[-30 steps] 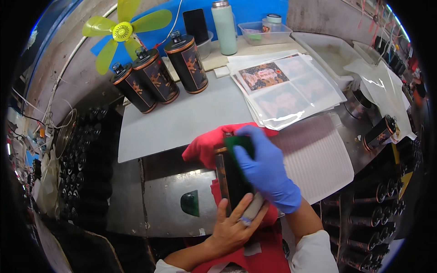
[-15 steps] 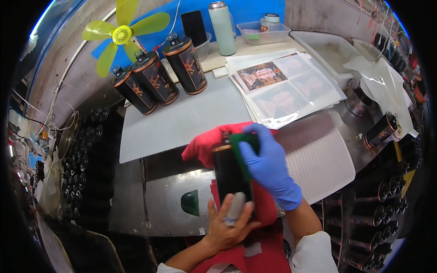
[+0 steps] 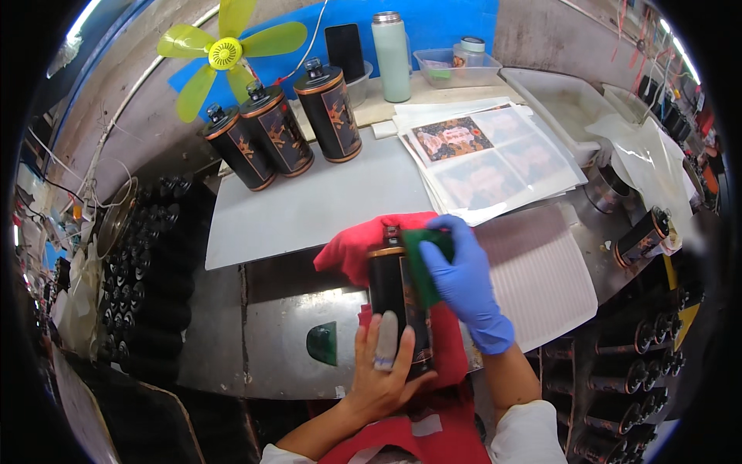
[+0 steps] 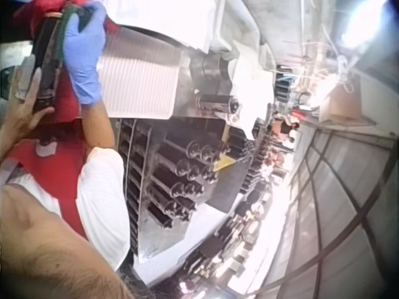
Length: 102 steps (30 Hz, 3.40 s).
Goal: The person applies decorative labels and copper-colored bands to cylindrical black cans. They smooth each label with a green plastic squeegee, then place and press a thin copper band around the top and bottom edges of the can. Completed cans are set aside on the table.
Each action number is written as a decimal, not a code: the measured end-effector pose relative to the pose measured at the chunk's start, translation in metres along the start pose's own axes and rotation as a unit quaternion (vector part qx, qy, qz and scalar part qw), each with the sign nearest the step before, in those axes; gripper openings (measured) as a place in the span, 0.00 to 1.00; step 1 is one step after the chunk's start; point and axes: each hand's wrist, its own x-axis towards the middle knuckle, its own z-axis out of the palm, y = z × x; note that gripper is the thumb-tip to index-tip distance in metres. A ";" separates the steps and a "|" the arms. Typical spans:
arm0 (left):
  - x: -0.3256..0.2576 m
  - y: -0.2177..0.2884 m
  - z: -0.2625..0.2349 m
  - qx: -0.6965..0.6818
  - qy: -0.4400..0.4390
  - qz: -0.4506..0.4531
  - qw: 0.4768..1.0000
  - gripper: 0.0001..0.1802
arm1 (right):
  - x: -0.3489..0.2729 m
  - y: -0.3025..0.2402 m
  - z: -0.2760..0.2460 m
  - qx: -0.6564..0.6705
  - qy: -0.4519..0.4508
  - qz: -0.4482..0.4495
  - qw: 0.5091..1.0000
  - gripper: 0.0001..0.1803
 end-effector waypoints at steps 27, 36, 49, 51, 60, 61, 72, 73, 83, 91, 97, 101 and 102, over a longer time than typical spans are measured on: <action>-0.027 -0.023 0.017 -0.245 -0.005 -0.069 0.967 0.49 | -0.149 0.057 -0.124 -0.419 -0.212 0.025 0.883 0.13; -0.029 -0.021 0.020 -0.203 0.026 -0.069 0.976 0.48 | -0.136 0.075 -0.138 -0.398 -0.262 0.061 0.877 0.12; -0.027 -0.021 0.017 -0.185 0.022 -0.068 0.980 0.49 | -0.119 0.065 -0.139 -0.344 -0.238 0.188 0.889 0.09; -0.028 -0.022 0.019 -0.205 0.015 -0.083 0.975 0.49 | -0.115 0.064 -0.140 -0.323 -0.244 0.180 0.897 0.10; -0.022 -0.020 0.016 -0.165 0.031 -0.053 0.984 0.50 | -0.077 0.074 -0.172 -0.218 -0.324 0.340 0.856 0.12; -0.022 -0.020 0.016 -0.175 0.028 -0.062 0.982 0.51 | -0.075 0.075 -0.173 -0.199 -0.349 0.343 0.849 0.12; -0.017 0.028 0.004 -0.241 0.011 0.134 0.961 0.20 | -0.058 0.078 -0.177 -0.024 -0.315 0.417 0.852 0.08; -0.006 0.048 0.012 -0.344 -0.017 0.054 0.937 0.21 | -0.058 0.075 -0.178 -0.008 -0.302 0.410 0.861 0.08; 0.030 0.087 0.134 -0.691 -0.189 -0.443 0.538 0.17 | -0.081 0.054 -0.187 -0.092 -0.251 0.336 0.903 0.12; 0.022 0.092 0.137 -0.675 -0.150 -0.439 0.573 0.12 | -0.082 0.069 -0.185 -0.079 -0.321 0.269 0.905 0.10; 0.015 0.097 0.143 -0.676 -0.111 -0.442 0.579 0.09 | -0.081 0.077 -0.192 -0.054 -0.342 0.273 0.897 0.10; 0.015 0.095 0.147 -0.674 -0.104 -0.427 0.594 0.09 | -0.077 0.079 -0.193 -0.058 -0.355 0.284 0.889 0.12; 0.014 0.095 0.147 -0.673 -0.100 -0.428 0.595 0.09 | -0.077 0.077 -0.192 -0.076 -0.360 0.275 0.889 0.13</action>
